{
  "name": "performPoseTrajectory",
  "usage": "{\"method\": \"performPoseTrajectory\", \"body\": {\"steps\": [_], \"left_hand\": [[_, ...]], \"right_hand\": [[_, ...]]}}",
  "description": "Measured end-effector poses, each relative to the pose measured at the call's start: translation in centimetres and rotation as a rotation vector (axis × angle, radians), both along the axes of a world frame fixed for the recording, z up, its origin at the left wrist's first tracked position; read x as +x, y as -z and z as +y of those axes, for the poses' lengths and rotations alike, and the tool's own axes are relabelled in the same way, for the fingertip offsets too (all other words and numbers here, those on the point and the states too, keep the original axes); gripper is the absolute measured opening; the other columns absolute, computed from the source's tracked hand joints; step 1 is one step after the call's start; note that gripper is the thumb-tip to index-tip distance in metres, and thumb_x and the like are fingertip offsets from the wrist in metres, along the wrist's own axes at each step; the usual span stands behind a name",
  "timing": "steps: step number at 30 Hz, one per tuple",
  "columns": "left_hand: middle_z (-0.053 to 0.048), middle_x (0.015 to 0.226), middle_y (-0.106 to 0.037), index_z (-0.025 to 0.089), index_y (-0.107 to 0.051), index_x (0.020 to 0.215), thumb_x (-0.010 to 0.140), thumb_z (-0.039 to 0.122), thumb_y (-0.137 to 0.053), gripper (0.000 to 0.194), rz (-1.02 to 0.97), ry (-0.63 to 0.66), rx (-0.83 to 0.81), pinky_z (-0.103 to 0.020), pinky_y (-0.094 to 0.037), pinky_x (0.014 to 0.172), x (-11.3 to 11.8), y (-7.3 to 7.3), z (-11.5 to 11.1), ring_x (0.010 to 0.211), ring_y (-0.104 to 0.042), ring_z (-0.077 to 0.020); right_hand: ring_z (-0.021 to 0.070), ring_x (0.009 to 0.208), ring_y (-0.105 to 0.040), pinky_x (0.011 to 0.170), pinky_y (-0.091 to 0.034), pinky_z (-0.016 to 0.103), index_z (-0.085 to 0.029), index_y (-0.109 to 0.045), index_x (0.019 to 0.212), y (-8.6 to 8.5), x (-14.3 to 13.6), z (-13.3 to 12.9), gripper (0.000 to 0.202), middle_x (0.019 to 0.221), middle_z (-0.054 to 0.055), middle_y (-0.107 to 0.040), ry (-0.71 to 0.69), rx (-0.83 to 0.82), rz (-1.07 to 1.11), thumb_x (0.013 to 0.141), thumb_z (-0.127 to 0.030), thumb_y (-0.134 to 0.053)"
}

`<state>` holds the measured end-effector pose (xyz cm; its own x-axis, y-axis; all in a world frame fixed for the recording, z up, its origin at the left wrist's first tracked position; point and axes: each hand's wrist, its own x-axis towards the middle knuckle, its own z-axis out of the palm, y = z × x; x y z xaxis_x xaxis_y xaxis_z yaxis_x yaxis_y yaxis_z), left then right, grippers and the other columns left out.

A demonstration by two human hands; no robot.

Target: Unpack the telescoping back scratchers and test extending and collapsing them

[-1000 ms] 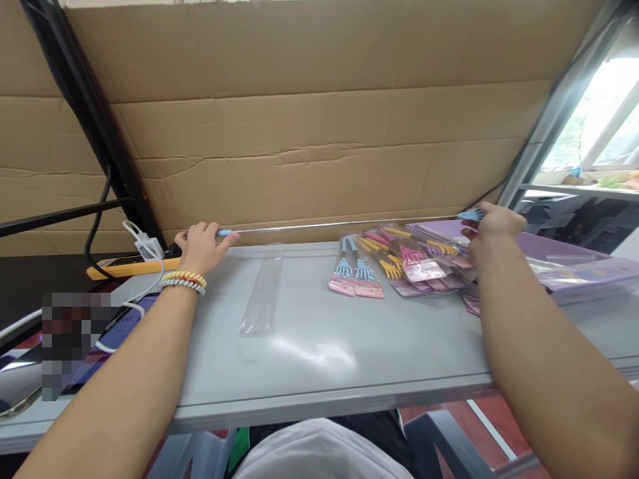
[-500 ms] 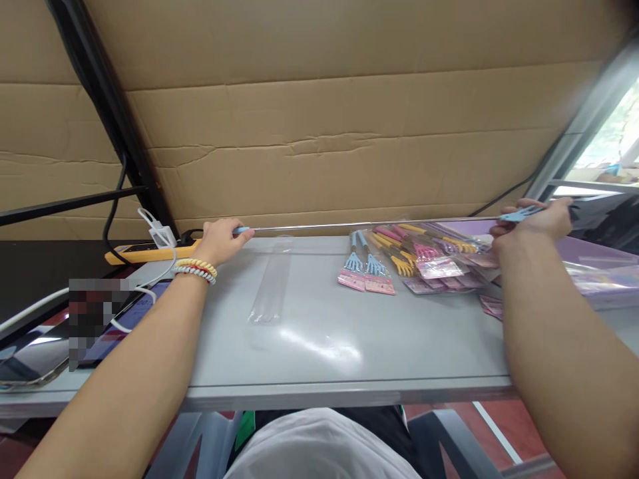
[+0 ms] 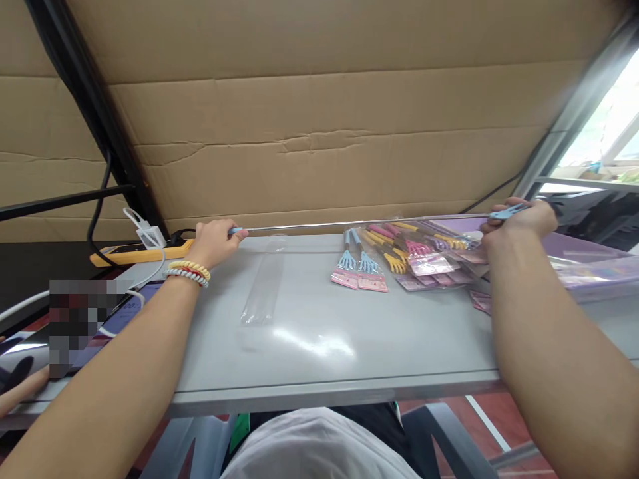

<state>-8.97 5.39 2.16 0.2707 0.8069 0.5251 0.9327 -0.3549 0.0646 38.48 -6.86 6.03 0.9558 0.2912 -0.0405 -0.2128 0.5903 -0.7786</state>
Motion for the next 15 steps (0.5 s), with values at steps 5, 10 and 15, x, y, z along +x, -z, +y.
{"method": "performPoseTrajectory", "body": {"steps": [5,10,15], "left_hand": [[-0.01,0.084,-0.068,0.019,-0.061,0.081,0.083,0.046,-0.037,0.036,0.017,-0.036,0.034,-0.04,-0.036,0.081,-0.1,-0.3,-0.2,0.089,-0.06,-0.0279],[-0.01,0.083,-0.068,0.019,-0.061,0.081,0.084,0.043,-0.038,0.034,0.051,-0.086,0.058,-0.04,-0.036,0.081,-0.1,-0.8,-0.4,0.089,-0.06,-0.028],[-0.011,0.083,-0.069,0.017,-0.063,0.083,0.088,0.046,-0.031,0.043,0.122,0.039,0.086,-0.037,-0.039,0.072,5.3,-1.4,-3.2,0.086,-0.063,-0.0287]], "right_hand": [[0.0041,0.036,-0.032,0.041,-0.016,0.02,-0.017,-0.044,0.064,0.0,-0.3,0.0,0.023,0.054,0.0,-0.046,0.042,-0.027,0.005,0.083,-0.013,-0.032],[0.0024,0.034,-0.031,0.041,-0.015,0.02,-0.019,-0.04,0.065,-0.5,-1.1,-0.1,0.024,0.05,-0.003,-0.042,0.049,-0.078,-0.053,0.084,-0.011,-0.028],[0.0054,0.034,-0.038,0.037,-0.019,0.02,-0.016,-0.046,0.065,0.1,-6.9,2.9,0.021,0.048,-0.001,-0.047,-0.16,-0.171,-0.357,0.082,-0.011,-0.036]]}}
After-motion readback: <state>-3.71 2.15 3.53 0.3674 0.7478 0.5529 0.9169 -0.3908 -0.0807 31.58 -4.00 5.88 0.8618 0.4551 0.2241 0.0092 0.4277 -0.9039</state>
